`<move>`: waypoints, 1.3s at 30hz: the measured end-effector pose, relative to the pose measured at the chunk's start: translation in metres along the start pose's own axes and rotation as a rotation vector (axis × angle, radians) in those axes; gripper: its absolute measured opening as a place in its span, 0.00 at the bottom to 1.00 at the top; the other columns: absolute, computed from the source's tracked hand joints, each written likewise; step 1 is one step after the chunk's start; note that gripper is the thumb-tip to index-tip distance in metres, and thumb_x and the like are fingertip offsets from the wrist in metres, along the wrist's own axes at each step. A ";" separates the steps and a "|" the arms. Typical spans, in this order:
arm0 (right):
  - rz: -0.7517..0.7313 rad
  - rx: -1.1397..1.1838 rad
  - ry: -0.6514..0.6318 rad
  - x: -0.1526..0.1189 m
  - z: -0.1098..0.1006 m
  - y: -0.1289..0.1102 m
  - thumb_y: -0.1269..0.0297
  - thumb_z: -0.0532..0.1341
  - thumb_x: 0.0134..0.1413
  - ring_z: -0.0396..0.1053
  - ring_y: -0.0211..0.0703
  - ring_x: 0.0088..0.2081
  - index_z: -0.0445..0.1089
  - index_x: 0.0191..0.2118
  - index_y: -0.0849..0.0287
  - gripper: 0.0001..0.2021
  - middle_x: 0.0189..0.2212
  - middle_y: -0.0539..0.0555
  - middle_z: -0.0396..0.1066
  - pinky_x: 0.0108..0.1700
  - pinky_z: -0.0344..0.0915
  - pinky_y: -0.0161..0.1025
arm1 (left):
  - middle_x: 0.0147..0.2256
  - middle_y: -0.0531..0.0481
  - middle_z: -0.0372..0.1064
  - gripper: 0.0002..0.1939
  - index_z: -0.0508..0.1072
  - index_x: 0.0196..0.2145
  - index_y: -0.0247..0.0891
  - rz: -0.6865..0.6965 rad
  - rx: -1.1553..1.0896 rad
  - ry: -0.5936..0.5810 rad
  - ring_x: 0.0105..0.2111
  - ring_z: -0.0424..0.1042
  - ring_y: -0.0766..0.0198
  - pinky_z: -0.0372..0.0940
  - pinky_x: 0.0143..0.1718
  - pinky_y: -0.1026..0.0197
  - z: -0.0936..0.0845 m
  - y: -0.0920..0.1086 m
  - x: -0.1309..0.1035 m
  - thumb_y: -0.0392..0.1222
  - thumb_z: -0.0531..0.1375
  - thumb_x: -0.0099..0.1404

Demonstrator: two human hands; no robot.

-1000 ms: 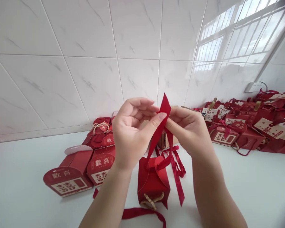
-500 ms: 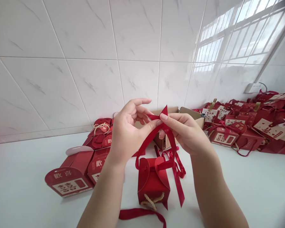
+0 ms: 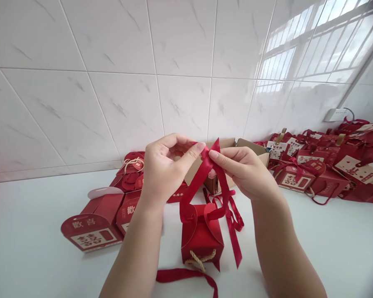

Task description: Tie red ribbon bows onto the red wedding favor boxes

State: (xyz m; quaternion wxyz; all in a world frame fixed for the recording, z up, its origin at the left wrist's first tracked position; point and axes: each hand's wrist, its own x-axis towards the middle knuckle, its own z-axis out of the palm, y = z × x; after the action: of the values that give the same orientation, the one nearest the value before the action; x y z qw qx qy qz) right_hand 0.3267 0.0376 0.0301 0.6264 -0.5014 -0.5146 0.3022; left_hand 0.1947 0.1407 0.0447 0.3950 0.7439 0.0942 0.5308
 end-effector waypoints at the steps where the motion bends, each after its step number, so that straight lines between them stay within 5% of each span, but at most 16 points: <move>1: -0.007 0.003 0.013 0.000 0.001 0.001 0.48 0.63 0.52 0.68 0.35 0.23 0.74 0.26 0.61 0.19 0.23 0.52 0.73 0.26 0.66 0.34 | 0.28 0.49 0.74 0.08 0.76 0.29 0.38 0.002 -0.002 -0.014 0.29 0.74 0.63 0.71 0.30 0.63 0.000 0.001 0.000 0.46 0.65 0.59; 5: -0.083 -0.003 0.092 0.003 0.003 0.004 0.49 0.64 0.52 0.67 0.35 0.22 0.74 0.26 0.61 0.18 0.21 0.51 0.72 0.24 0.65 0.33 | 0.35 0.48 0.75 0.11 0.72 0.37 0.41 -0.109 -0.013 -0.274 0.35 0.76 0.61 0.72 0.36 0.61 -0.008 0.002 0.000 0.44 0.67 0.57; 9: -0.158 -0.035 0.079 0.006 0.003 0.007 0.52 0.63 0.55 0.71 0.38 0.26 0.75 0.30 0.60 0.15 0.23 0.51 0.73 0.29 0.69 0.34 | 0.33 0.49 0.76 0.10 0.70 0.40 0.43 -0.226 0.103 -0.555 0.34 0.77 0.58 0.72 0.31 0.60 -0.014 0.000 0.002 0.47 0.61 0.62; 14: -0.205 -0.177 0.083 0.007 -0.012 0.020 0.53 0.62 0.56 0.68 0.37 0.25 0.73 0.26 0.61 0.16 0.22 0.50 0.71 0.28 0.67 0.34 | 0.33 0.51 0.75 0.07 0.71 0.36 0.41 -0.333 0.077 -0.802 0.34 0.75 0.61 0.68 0.33 0.62 -0.012 -0.009 0.004 0.45 0.57 0.65; 17: -0.296 -0.298 -0.024 0.003 -0.026 0.025 0.56 0.61 0.58 0.65 0.35 0.23 0.72 0.25 0.61 0.16 0.20 0.50 0.68 0.25 0.63 0.33 | 0.27 0.55 0.68 0.12 0.70 0.29 0.38 -0.452 0.064 -0.921 0.27 0.66 0.68 0.61 0.29 0.65 -0.015 -0.017 0.001 0.47 0.56 0.66; 20: -0.436 -0.482 -0.224 -0.005 -0.036 0.025 0.62 0.60 0.60 0.64 0.34 0.24 0.74 0.30 0.62 0.11 0.22 0.51 0.69 0.26 0.62 0.33 | 0.23 0.56 0.59 0.17 0.66 0.25 0.37 -0.518 -0.019 -0.947 0.24 0.58 0.69 0.57 0.28 0.64 -0.019 -0.025 -0.004 0.51 0.55 0.67; 25: -0.623 -0.736 -0.381 -0.018 -0.036 0.017 0.72 0.57 0.61 0.69 0.37 0.30 0.76 0.40 0.59 0.10 0.28 0.54 0.73 0.32 0.65 0.35 | 0.32 0.51 0.69 0.19 0.69 0.28 0.37 -0.544 -0.040 -0.917 0.37 0.67 0.64 0.61 0.43 0.61 -0.022 -0.028 -0.010 0.53 0.52 0.69; 33: -0.624 -0.837 0.045 -0.015 -0.022 0.017 0.73 0.59 0.59 0.55 0.32 0.21 0.72 0.28 0.59 0.09 0.17 0.47 0.61 0.23 0.55 0.32 | 0.43 0.50 0.71 0.14 0.69 0.44 0.42 -0.621 -0.168 -1.019 0.45 0.70 0.60 0.65 0.45 0.58 -0.011 -0.025 -0.024 0.47 0.62 0.62; 36: -0.618 -0.781 0.039 -0.013 -0.024 0.016 0.72 0.59 0.59 0.57 0.32 0.22 0.72 0.28 0.59 0.10 0.18 0.47 0.63 0.23 0.56 0.32 | 0.32 0.51 0.72 0.10 0.72 0.35 0.39 -0.637 -0.198 -0.988 0.35 0.71 0.63 0.65 0.40 0.60 -0.006 -0.026 -0.025 0.49 0.59 0.64; 39: -0.642 -0.708 -0.122 -0.013 -0.030 0.016 0.69 0.59 0.60 0.63 0.33 0.25 0.73 0.30 0.58 0.09 0.21 0.48 0.68 0.28 0.62 0.32 | 0.27 0.52 0.69 0.14 0.72 0.28 0.37 -0.626 -0.212 -0.863 0.31 0.67 0.66 0.62 0.38 0.62 -0.005 -0.030 -0.020 0.46 0.55 0.67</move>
State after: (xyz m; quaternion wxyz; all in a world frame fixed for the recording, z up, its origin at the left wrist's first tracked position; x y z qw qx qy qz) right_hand 0.3531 0.0211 0.0117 0.4473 -0.4810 -0.7506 -0.0713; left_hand 0.1899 0.1522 0.0105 0.6098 0.7868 0.0862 0.0407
